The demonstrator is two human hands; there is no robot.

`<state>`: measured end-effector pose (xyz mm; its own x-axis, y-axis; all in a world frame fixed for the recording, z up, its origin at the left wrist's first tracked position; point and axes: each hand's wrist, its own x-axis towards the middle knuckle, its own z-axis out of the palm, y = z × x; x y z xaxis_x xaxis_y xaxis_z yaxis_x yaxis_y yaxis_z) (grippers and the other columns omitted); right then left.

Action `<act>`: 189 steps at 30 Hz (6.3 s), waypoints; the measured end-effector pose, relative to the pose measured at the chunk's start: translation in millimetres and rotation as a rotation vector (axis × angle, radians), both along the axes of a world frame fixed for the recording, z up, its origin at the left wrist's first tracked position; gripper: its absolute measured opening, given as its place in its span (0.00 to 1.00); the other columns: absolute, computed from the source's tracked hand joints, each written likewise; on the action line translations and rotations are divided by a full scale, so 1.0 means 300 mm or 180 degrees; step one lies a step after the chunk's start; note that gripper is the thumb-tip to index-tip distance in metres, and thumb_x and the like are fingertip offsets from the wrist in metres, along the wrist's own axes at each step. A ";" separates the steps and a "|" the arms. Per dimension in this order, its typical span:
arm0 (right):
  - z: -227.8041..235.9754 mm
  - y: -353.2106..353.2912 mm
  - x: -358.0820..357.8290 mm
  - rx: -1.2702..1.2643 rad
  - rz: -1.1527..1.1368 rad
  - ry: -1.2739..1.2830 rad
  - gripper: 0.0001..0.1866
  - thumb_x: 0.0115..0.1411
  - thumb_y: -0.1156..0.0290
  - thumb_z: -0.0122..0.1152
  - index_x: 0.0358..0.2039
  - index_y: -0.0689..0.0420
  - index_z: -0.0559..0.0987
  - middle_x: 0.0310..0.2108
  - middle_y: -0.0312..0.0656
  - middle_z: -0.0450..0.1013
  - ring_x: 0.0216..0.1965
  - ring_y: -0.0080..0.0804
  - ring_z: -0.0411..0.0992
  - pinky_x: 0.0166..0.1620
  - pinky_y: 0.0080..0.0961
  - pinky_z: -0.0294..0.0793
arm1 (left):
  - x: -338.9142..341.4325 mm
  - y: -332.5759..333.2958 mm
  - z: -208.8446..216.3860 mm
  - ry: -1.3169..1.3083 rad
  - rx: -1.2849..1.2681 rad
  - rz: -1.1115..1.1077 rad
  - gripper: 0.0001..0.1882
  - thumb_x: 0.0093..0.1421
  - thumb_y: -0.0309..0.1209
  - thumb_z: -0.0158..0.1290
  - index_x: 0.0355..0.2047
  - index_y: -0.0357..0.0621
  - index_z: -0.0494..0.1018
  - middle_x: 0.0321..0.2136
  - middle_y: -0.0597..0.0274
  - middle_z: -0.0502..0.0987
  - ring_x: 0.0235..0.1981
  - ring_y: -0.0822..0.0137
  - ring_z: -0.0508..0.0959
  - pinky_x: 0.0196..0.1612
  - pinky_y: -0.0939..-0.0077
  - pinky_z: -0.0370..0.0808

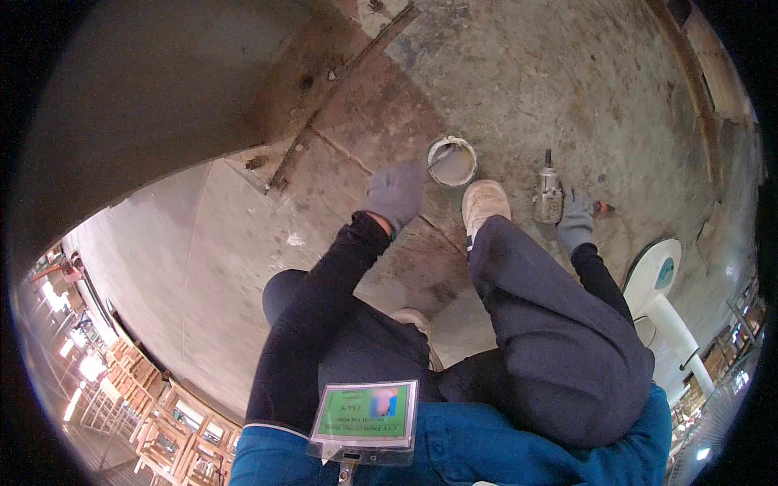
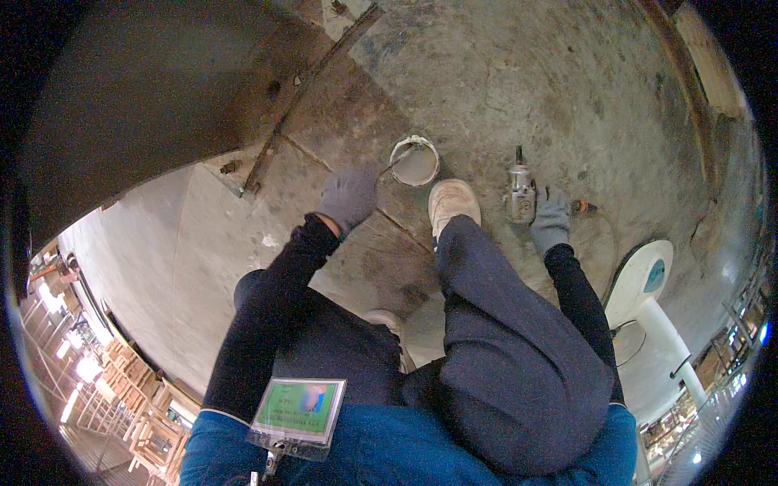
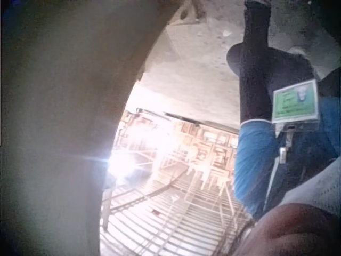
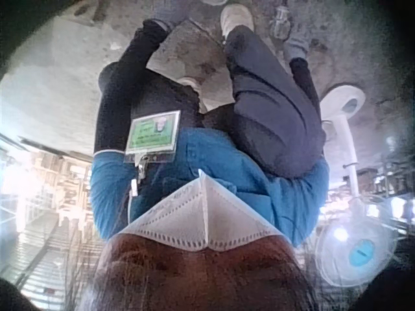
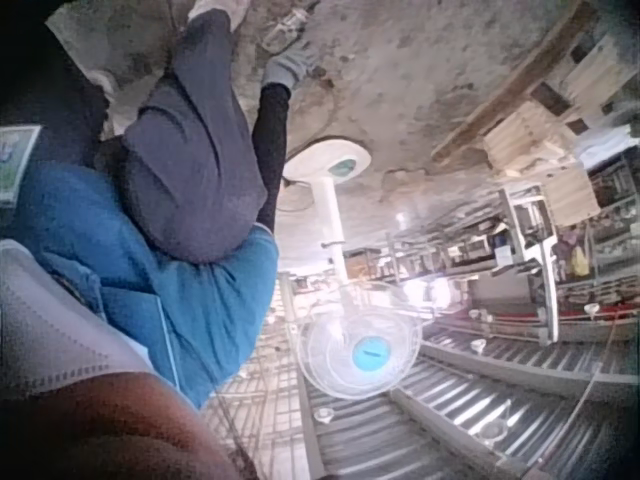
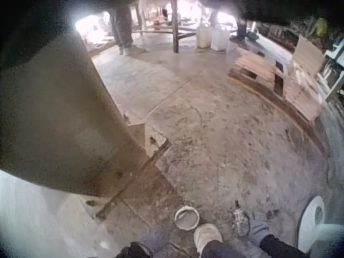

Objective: The person applies a finish to a wooden piece using a brush, then pours a liquid from a large container into a smaller container and mixes it with a drill. The person works in a workshop with other people visible in the background.

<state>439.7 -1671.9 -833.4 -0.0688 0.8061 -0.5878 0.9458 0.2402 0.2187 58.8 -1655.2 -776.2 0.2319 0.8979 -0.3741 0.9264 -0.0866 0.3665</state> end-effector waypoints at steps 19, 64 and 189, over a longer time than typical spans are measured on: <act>0.394 0.022 -0.143 0.0097 -0.0596 0.1952 0.26 0.40 0.64 0.61 0.41 0.59 0.70 0.32 0.53 0.70 0.38 0.51 0.68 0.38 0.39 0.67 | 0.093 -0.104 0.041 -0.3457 -0.3077 0.2977 0.11 0.59 0.35 0.47 0.30 0.41 0.73 0.19 0.66 0.73 0.16 0.76 0.71 0.18 0.84 0.67; 0.739 0.103 -0.357 -0.1261 0.0116 0.2170 0.25 0.37 0.61 0.64 0.37 0.59 0.73 0.27 0.52 0.71 0.31 0.52 0.70 0.34 0.38 0.68 | 0.216 -0.118 -0.032 -0.7076 -0.3844 0.3787 0.13 0.63 0.30 0.40 0.41 0.33 0.67 0.33 0.57 0.74 0.32 0.69 0.76 0.37 0.78 0.76; 0.708 0.082 -0.419 -0.1279 0.0319 0.1649 0.21 0.42 0.58 0.61 0.34 0.58 0.71 0.27 0.50 0.70 0.33 0.51 0.69 0.36 0.39 0.66 | 0.354 -0.157 0.257 -0.7029 -0.3905 0.4811 0.08 0.55 0.33 0.50 0.33 0.43 0.67 0.26 0.59 0.73 0.28 0.64 0.76 0.34 0.68 0.76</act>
<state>314.1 -1647.4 -621.0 -0.4867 0.5059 -0.7121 0.8733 0.3006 -0.3833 165.0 -1702.5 -699.1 0.5314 0.5419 -0.6512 -0.8439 0.4059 -0.3509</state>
